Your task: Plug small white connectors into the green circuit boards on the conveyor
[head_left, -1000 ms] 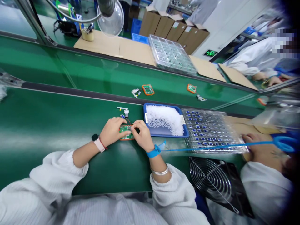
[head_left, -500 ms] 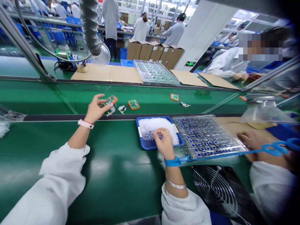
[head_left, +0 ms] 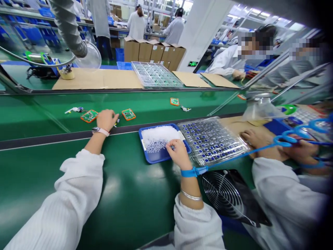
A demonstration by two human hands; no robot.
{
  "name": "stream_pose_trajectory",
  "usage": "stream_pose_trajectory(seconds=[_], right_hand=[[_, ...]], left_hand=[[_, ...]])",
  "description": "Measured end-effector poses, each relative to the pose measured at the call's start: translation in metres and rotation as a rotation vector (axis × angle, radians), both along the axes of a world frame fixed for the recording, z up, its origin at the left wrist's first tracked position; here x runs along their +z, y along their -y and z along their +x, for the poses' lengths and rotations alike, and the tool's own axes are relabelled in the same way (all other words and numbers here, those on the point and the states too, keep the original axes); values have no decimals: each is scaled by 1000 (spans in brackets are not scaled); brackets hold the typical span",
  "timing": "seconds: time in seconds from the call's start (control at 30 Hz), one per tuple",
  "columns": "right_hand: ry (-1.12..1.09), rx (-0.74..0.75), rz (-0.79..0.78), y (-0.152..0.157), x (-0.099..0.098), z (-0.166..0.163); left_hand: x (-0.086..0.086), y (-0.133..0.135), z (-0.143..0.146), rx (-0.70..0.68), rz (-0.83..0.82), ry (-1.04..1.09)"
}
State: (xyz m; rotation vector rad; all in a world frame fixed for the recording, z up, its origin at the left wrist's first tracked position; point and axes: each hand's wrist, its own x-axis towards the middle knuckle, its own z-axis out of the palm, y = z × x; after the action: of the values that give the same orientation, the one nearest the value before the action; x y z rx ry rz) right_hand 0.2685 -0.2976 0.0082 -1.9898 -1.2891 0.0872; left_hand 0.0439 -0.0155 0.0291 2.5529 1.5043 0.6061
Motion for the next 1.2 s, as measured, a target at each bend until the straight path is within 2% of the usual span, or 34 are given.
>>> stream_pose_trajectory(seconds=[0.1,0.2,0.43,0.53,0.67,0.77,0.9,1.03,1.13,1.2], right_hand=[[29,-13,-107,1,-4,2],[51,-17,-175,1,-7,2],[81,-13,-218,-1,-10,0],[97,5,-246,0,-10,-1],[128,16,-259,0,-10,-3],[108,39,-160,-1,-5,-3],[-3,109,95,-7,11,-19],[-224,291,222,-14,22,-67],[-320,471,183,-19,17,-107],[-337,534,125,-22,9,-125]], left_hand=[[-4,16,46,-23,-94,-120],[-6,20,62,57,-130,-222],[-5,6,39,141,-108,-126],[-2,1,28,169,-137,17],[-2,5,8,185,-205,320],[-8,27,-12,97,-251,531],[-21,77,-42,-147,-394,697],[-25,131,-73,-348,-426,563],[-23,160,-88,-430,-331,365],[-21,171,-92,-463,-249,288]])
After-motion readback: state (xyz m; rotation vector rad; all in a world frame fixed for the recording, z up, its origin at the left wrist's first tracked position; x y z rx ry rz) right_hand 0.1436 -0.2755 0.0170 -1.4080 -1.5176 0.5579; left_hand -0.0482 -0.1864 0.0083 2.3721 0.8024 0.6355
